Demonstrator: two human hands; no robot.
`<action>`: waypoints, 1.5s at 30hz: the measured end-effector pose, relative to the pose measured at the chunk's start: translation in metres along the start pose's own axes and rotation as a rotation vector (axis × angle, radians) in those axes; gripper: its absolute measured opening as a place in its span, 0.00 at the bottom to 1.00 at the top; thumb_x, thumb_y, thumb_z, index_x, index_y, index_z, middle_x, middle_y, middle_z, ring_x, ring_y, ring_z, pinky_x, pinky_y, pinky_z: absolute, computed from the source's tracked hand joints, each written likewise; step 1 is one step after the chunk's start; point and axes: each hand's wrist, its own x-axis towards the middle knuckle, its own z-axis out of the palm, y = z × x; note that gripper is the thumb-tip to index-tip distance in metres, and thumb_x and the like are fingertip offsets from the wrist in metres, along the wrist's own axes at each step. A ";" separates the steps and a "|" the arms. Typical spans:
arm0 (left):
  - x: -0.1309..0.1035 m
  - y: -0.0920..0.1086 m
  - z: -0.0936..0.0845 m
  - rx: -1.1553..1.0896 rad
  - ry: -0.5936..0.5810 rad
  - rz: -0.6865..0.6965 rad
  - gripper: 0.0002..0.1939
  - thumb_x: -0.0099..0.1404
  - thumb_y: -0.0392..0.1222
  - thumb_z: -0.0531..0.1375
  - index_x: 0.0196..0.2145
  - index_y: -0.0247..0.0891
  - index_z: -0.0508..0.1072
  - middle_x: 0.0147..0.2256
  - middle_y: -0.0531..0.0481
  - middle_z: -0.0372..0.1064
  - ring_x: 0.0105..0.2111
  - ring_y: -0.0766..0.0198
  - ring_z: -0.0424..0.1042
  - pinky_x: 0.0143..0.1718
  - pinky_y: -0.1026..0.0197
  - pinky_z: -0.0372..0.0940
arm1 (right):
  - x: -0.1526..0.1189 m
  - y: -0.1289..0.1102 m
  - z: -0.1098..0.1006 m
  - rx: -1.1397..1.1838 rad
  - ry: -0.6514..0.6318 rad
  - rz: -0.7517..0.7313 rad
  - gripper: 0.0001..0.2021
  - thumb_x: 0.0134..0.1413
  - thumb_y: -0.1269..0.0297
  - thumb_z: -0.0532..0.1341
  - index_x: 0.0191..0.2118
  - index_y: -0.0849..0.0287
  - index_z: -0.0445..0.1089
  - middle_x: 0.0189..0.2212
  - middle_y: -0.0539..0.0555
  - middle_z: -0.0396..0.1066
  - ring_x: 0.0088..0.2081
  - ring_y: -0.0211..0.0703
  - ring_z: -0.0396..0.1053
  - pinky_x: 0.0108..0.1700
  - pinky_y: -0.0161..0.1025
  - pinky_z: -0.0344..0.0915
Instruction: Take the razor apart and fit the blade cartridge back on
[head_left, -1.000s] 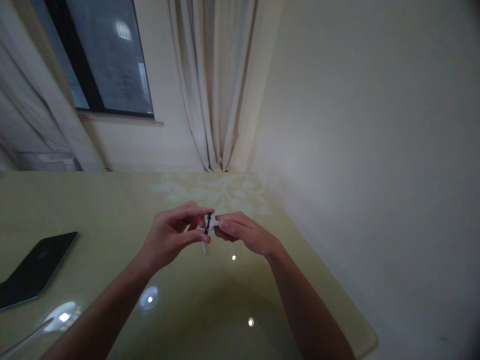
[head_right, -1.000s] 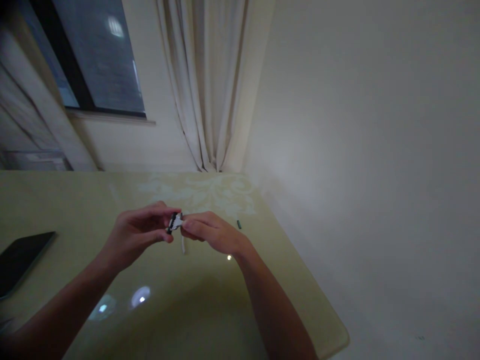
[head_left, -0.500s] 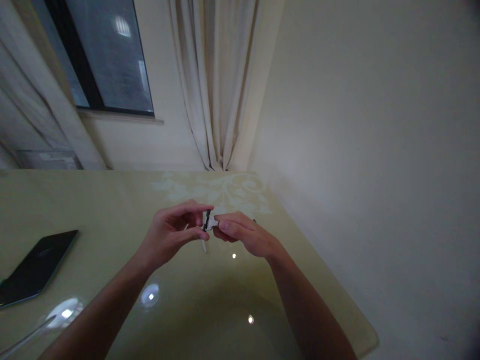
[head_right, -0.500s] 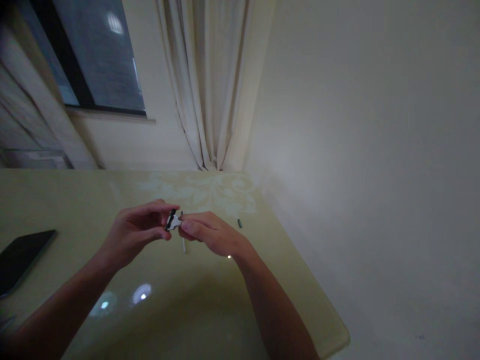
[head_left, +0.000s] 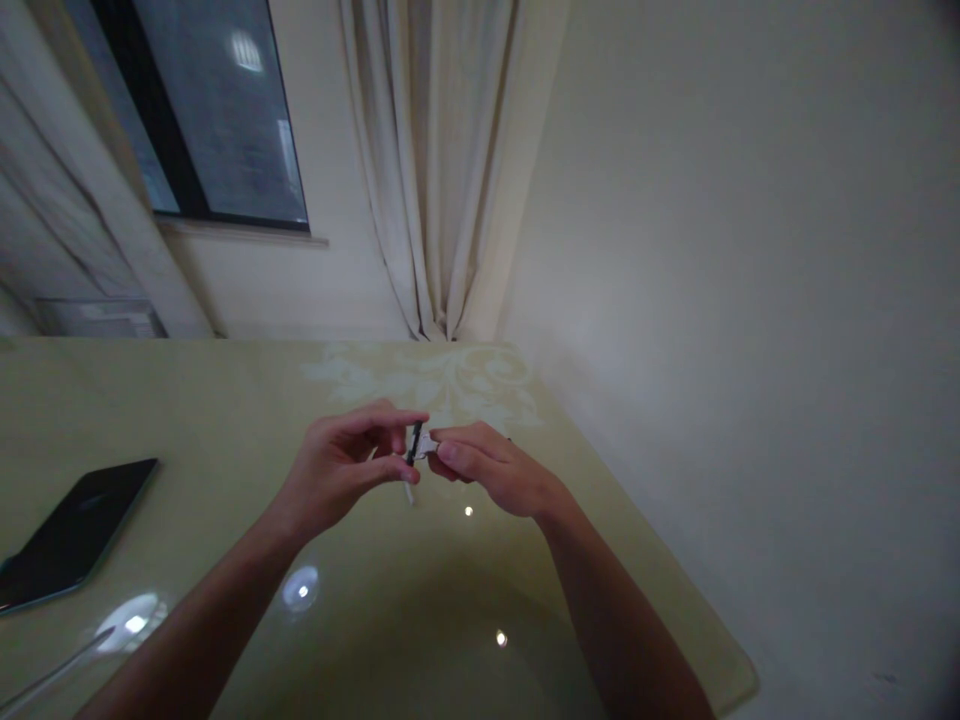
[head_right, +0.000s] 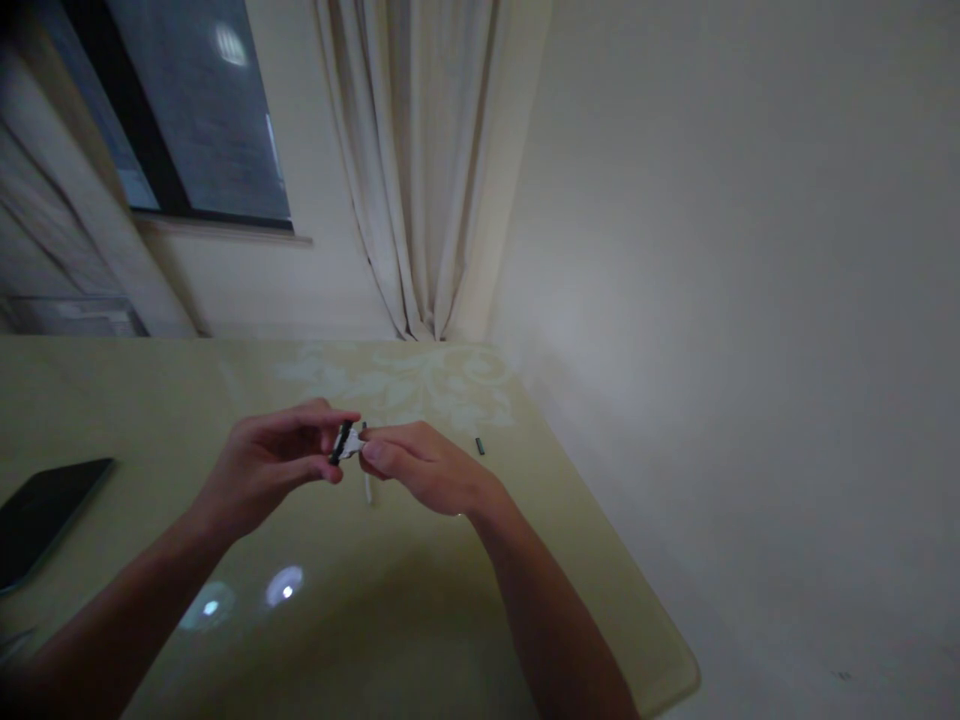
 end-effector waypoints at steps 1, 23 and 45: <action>0.000 0.001 0.000 0.005 0.001 0.001 0.23 0.51 0.38 0.81 0.46 0.45 0.89 0.28 0.51 0.72 0.29 0.66 0.73 0.30 0.67 0.72 | 0.000 -0.001 0.000 -0.016 -0.001 -0.001 0.24 0.77 0.46 0.53 0.31 0.57 0.61 0.28 0.47 0.58 0.32 0.38 0.56 0.37 0.39 0.53; 0.000 0.006 0.003 0.012 -0.057 0.020 0.22 0.52 0.38 0.81 0.46 0.45 0.89 0.26 0.50 0.73 0.28 0.65 0.72 0.29 0.64 0.72 | -0.001 -0.004 0.006 -0.156 0.037 0.001 0.23 0.76 0.52 0.50 0.28 0.58 0.60 0.25 0.46 0.57 0.29 0.37 0.54 0.35 0.39 0.51; 0.003 0.013 -0.001 0.022 -0.116 -0.009 0.23 0.55 0.37 0.79 0.49 0.47 0.88 0.28 0.52 0.69 0.29 0.66 0.71 0.30 0.67 0.71 | 0.002 0.002 0.010 -0.229 0.106 -0.069 0.20 0.75 0.53 0.55 0.31 0.58 0.64 0.24 0.45 0.59 0.27 0.36 0.55 0.34 0.37 0.52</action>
